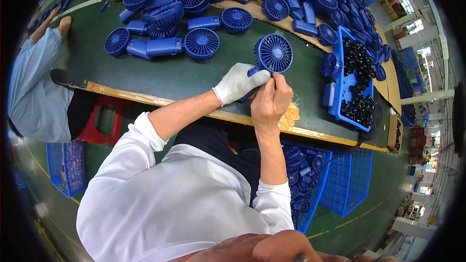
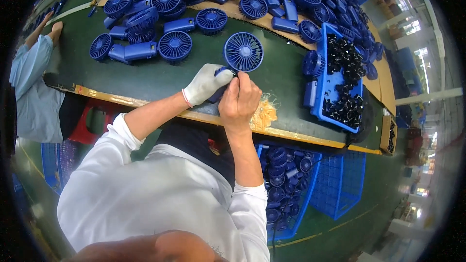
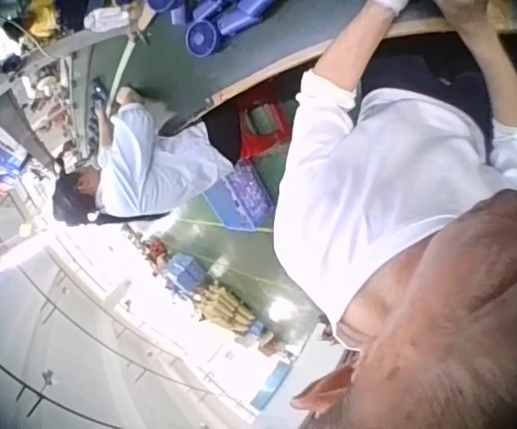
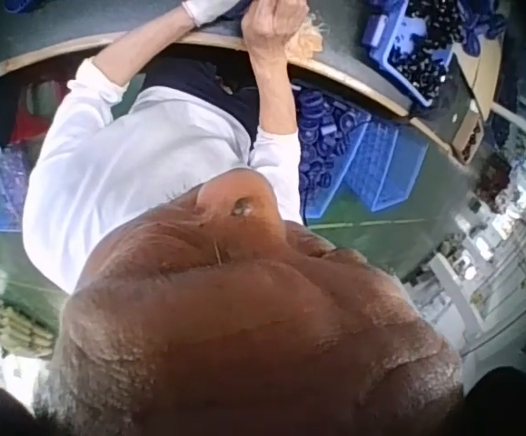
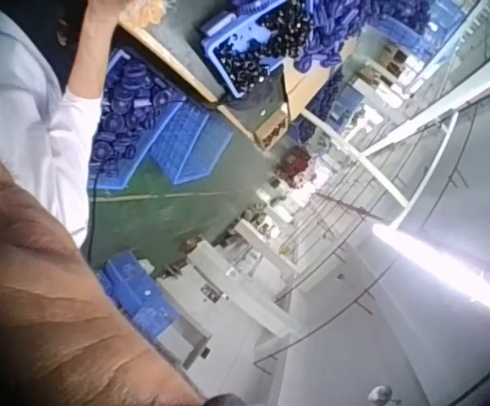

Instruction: The person assembles portable fans by hand, picking up a blue fan body and a black plastic clip, fitting the clip onto the fan, and placing the assembled unit into a blue crate.

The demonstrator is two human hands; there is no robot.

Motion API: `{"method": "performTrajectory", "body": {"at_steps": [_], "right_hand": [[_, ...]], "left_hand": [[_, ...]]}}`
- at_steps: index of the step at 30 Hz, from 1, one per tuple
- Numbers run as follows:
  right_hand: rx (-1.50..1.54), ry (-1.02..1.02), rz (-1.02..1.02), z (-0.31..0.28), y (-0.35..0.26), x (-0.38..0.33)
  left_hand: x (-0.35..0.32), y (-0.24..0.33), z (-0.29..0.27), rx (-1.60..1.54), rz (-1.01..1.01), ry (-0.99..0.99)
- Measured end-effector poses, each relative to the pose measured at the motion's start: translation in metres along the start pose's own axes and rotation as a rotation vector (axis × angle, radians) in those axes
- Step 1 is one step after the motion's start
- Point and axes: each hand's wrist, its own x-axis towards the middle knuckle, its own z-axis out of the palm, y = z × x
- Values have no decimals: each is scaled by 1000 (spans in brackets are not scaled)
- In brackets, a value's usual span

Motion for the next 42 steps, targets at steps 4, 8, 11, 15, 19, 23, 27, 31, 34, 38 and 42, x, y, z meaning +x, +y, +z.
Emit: {"method": "performTrajectory", "body": {"at_steps": [4,8,11,15,19,23,27,31,34,38,42], "right_hand": [[64,-120,16,-2,-9,-12],[215,-93,239,-12,-12,-12],[324,-38,553,-20,-10,-15],[760,-48,932,-19,-3,-14],[1369,-122,1293,-13,-3,-10],[1334,-73,1527,-3,-6,0],[1157,-93,1534,-3,-2,7],[937,-215,1308,-10,-14,19],[684,-186,988,-9,-5,21],[531,-277,877,-20,34,30],[2,-567,885,-43,111,47]], "left_hand": [[0,-3,1,132,-8,-2],[-5,5,3,88,-74,-34],[-6,4,1,63,-146,-57],[-6,4,3,87,-77,-97],[-3,8,1,-66,-154,-194],[-4,3,-3,-365,-291,-291],[-2,2,8,-374,-330,-244],[-8,1,0,-388,-362,-218],[-7,0,2,-250,-223,-148],[-9,-10,4,50,-61,-135],[-29,35,-17,328,159,-16]]}}
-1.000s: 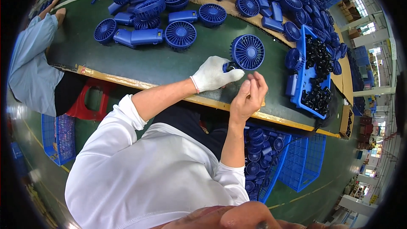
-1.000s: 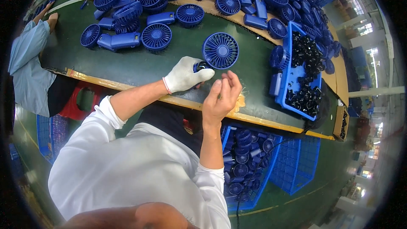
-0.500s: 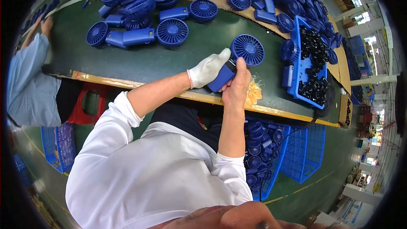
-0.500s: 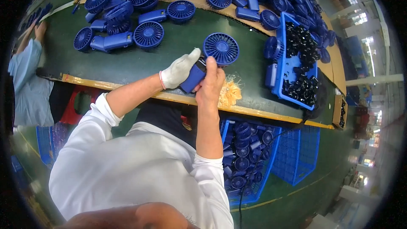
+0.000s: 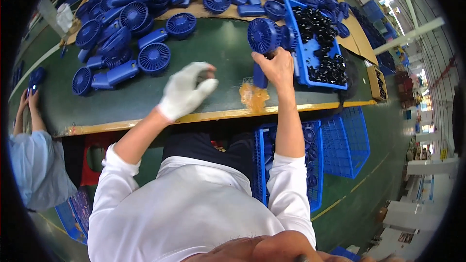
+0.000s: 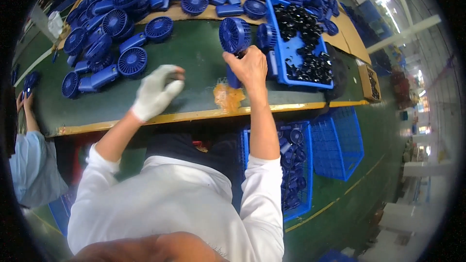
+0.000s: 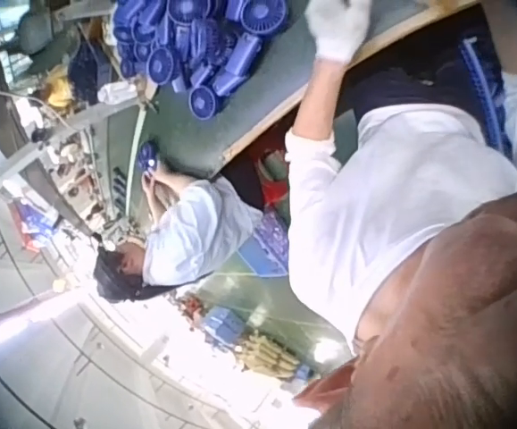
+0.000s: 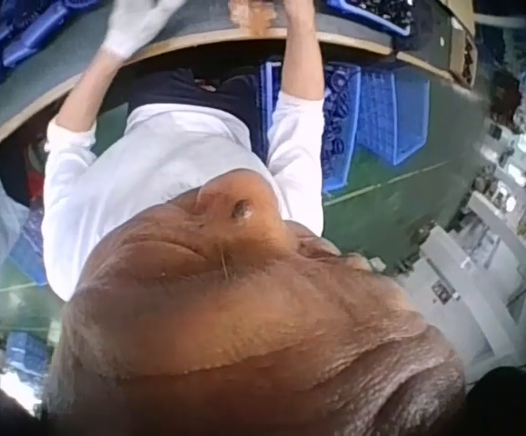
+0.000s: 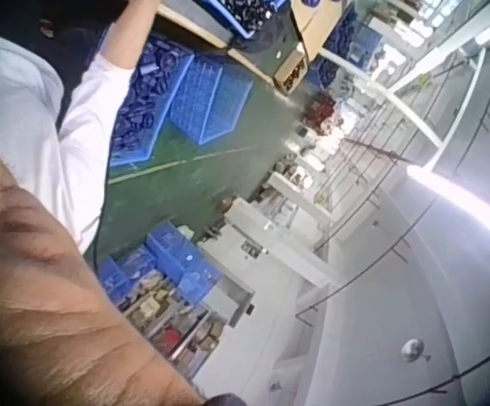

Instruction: The person assembles portable fans by hand, picking up a blue fan body and a black plastic clip, fitting the clip onto the fan, and placing the assembled unit into a blue crate.

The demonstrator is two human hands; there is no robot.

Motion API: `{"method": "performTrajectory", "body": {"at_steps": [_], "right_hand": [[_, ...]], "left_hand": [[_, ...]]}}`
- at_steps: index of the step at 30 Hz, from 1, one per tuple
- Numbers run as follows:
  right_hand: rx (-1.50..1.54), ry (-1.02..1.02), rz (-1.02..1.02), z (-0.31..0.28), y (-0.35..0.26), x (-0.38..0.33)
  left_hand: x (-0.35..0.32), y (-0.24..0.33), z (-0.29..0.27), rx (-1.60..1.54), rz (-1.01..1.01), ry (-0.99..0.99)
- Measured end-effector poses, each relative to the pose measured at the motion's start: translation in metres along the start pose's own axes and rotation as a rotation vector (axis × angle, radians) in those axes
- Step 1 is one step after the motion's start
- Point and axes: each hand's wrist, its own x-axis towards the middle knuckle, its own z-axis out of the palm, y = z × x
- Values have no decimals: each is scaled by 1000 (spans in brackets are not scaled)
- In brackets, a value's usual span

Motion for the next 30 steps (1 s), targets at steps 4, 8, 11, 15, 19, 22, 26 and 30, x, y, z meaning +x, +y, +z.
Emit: {"method": "performTrajectory", "body": {"at_steps": [4,8,11,15,19,22,26,30], "right_hand": [[-308,-39,-9,-5,32,30],[-413,125,-149,-12,53,21],[-394,262,-143,-32,73,35],[-516,75,33,-76,124,63],[-604,-158,4,-74,138,78],[-669,-172,-60,-62,136,89],[-616,-296,-78,-67,148,83],[-807,-204,-71,-60,145,82]], "left_hand": [[-8,-8,-67,606,234,352],[-19,-47,-108,970,158,343],[-22,-55,-121,1164,178,237],[-7,-60,-102,1085,-62,9],[-9,-41,-71,937,209,59],[-11,-21,-51,930,425,52],[-6,-6,-22,896,203,-61],[-7,0,-29,824,17,-160]]}}
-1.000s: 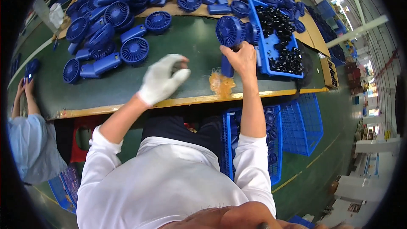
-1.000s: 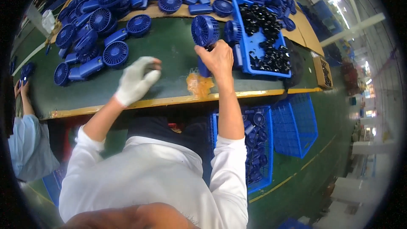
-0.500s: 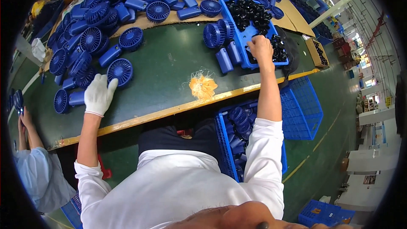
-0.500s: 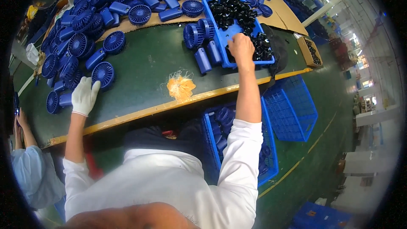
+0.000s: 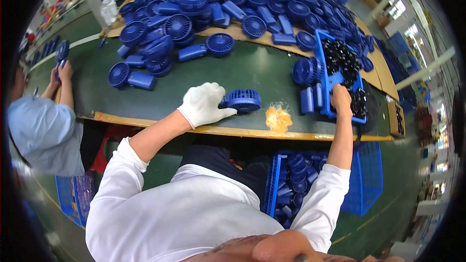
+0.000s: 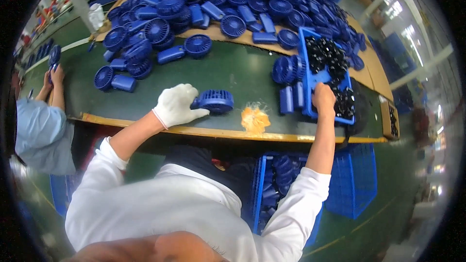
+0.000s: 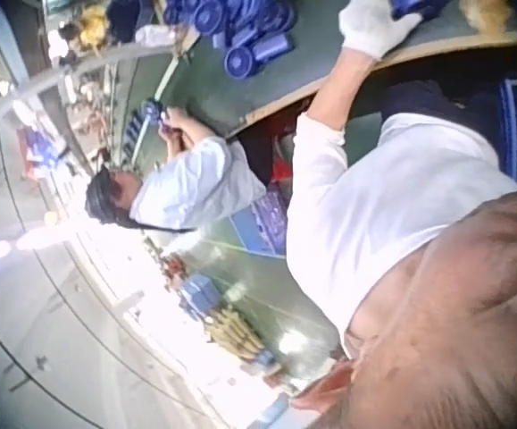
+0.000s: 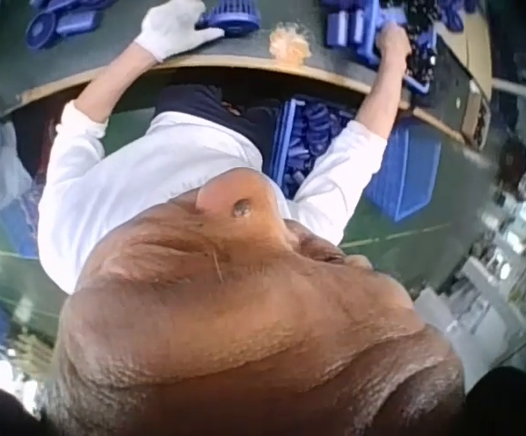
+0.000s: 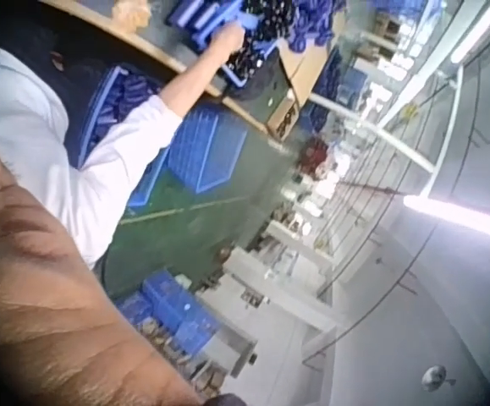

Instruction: The person assembles portable fans by hand, picking up a blue fan body and a black plastic clip, fitting the clip onto the fan, and placing the assembled unit into a blue crate.

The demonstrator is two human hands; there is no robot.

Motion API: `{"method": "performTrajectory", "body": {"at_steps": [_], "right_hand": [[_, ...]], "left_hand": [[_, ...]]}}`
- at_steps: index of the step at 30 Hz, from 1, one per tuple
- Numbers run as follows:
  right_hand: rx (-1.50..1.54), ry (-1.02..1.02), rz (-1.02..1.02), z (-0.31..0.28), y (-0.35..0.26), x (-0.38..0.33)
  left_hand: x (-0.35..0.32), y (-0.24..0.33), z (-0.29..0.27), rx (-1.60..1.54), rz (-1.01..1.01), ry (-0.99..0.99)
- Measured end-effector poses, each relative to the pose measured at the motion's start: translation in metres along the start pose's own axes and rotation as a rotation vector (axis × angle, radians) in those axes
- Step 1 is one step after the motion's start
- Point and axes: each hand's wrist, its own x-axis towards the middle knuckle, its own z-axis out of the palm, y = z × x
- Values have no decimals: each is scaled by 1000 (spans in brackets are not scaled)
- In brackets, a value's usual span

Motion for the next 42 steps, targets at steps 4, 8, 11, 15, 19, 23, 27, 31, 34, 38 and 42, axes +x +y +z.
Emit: {"method": "performTrajectory", "body": {"at_steps": [4,8,11,15,19,23,27,31,34,38,42], "right_hand": [[273,216,30,7,9,-1],[765,376,147,12,13,6],[506,432,83,7,11,5],[520,478,17,3,4,8],[295,577,-119,-5,31,-11],[752,664,-35,-9,-2,-12],[839,670,-440,-37,-128,-63],[715,980,-663,-54,-224,-99],[335,1106,-659,-59,-243,-103],[447,1076,-887,-50,-279,-97],[527,1019,-897,-33,-288,-110]], "left_hand": [[-7,-6,6,9,65,26],[-5,-7,9,37,161,113],[0,-6,9,-22,111,171],[16,-20,16,-579,-250,139],[40,-3,33,-1259,-267,126],[46,-3,47,-1314,-215,113],[40,3,42,-1580,-191,91],[38,13,42,-1596,-251,24],[42,17,43,-1645,-312,-76],[38,-22,77,-523,80,506],[35,-22,50,-1304,-246,170]]}}
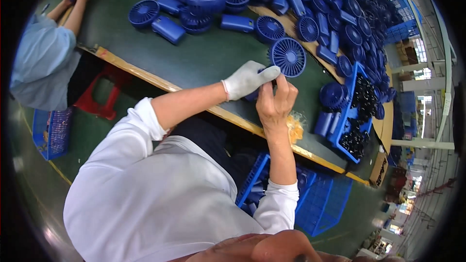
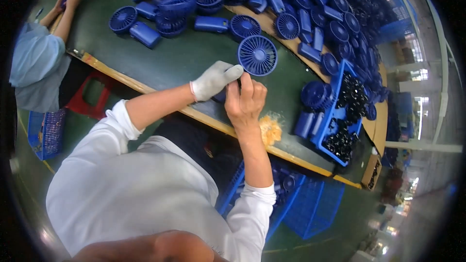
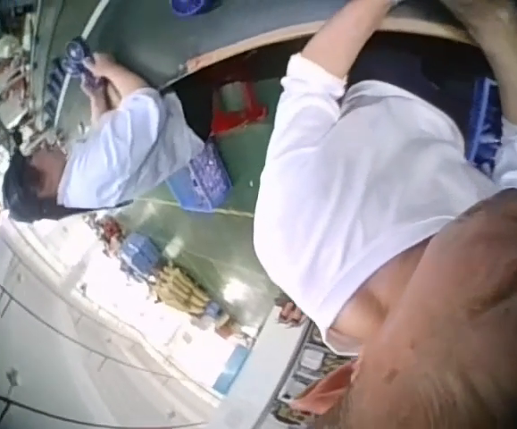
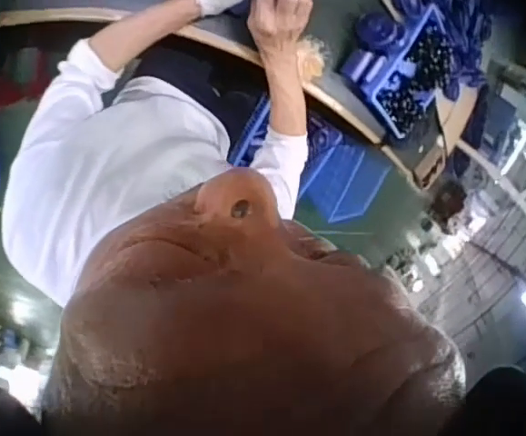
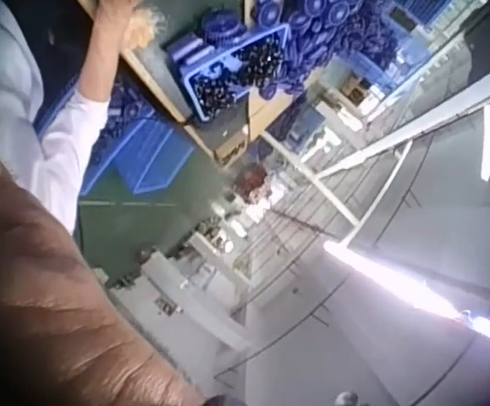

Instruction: The person assembles portable fans by hand, picking up a blue fan body and a black plastic clip, fitting the clip onto the fan, and placing the assembled unit into a blue crate.

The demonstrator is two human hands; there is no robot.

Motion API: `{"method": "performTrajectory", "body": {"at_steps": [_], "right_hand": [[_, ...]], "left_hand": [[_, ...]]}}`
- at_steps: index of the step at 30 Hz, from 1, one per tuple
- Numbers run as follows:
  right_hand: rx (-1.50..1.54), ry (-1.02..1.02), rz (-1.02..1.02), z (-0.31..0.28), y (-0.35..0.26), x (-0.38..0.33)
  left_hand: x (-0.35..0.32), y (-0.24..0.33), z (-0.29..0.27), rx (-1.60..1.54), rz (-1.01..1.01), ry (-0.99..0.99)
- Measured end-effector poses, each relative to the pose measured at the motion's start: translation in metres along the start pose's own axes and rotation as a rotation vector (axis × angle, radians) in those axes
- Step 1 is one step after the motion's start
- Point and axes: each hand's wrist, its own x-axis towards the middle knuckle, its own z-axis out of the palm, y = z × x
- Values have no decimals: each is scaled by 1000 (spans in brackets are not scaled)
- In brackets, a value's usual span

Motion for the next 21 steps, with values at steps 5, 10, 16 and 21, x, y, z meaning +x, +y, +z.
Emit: {"method": "performTrajectory", "body": {"at_steps": [5,10,16,21], "right_hand": [[300,54,432,-19,-10,-17],[589,-35,999,-25,-11,-39],[1248,-41,1364,-9,-12,-29],[1235,37,1617,-2,-5,-10]], "left_hand": [[-2,3,7,22,-119,-101],[-6,9,16,200,-20,-52],[-6,17,16,4,-139,-100],[-3,5,16,-343,-253,-218]]}}
